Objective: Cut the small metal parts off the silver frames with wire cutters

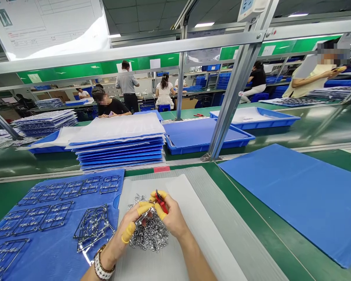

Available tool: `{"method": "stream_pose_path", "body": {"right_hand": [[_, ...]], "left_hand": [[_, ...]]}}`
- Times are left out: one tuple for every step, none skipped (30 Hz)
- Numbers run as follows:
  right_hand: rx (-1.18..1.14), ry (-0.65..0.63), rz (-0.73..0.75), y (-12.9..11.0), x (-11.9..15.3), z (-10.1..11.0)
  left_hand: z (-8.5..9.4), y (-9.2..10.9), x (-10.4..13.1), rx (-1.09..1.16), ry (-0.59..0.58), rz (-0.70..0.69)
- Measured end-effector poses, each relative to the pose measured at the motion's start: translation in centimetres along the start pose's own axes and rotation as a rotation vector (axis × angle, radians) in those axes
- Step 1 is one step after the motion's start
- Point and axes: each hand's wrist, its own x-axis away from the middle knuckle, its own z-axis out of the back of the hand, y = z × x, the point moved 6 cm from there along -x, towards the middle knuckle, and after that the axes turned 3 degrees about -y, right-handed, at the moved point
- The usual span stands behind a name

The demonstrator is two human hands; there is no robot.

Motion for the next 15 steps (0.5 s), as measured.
{"method": "stream_pose_path", "body": {"right_hand": [[0.006,0.001,-0.007,0.0,0.0,0.0],[0.011,0.001,-0.014,0.1,0.0,0.0],[0.018,-0.001,-0.02,0.1,0.0,0.0],[0.025,-0.005,-0.023,0.2,0.0,-0.1],[0.037,-0.007,-0.023,0.3,-0.1,-0.1],[0.055,-0.004,-0.025,0.4,-0.1,0.0],[0.084,0.009,-0.031,0.6,-0.2,0.1],[0.124,0.03,-0.042,0.7,-0.2,0.3],[0.175,0.057,-0.058,0.9,-0.3,0.6],[0.233,0.085,-0.078,1.1,-0.3,0.9],[0.294,0.108,-0.097,1.2,-0.4,1.1],[0.353,0.121,-0.113,1.3,-0.4,1.3],[0.41,0.121,-0.125,1.4,-0.4,1.4],[0.463,0.11,-0.131,1.5,-0.4,1.4],[0.515,0.09,-0.135,1.6,-0.4,1.2]], "left_hand": [[-0.1,0.0,0.0,-0.001,-0.002,0.012],[-0.1,0.1,0.0,-0.009,-0.004,0.021],[-0.1,0.1,0.0,-0.022,-0.006,0.029],[0.0,0.1,0.0,-0.039,-0.008,0.036],[0.1,0.1,0.0,-0.056,-0.005,0.041],[0.4,0.1,0.0,-0.075,0.006,0.045],[0.9,0.0,0.1,-0.097,0.025,0.049],[1.5,-0.2,0.2,-0.119,0.05,0.052],[2.2,-0.4,0.3,-0.138,0.075,0.056],[2.9,-0.7,0.5,-0.151,0.099,0.062],[3.6,-1.0,0.7,-0.158,0.116,0.074],[4.2,-1.3,0.8,-0.161,0.127,0.086],[4.7,-1.5,1.0,-0.167,0.137,0.093],[5.1,-1.7,1.2,-0.177,0.143,0.096],[5.4,-1.8,1.3,-0.189,0.149,0.095]]}}
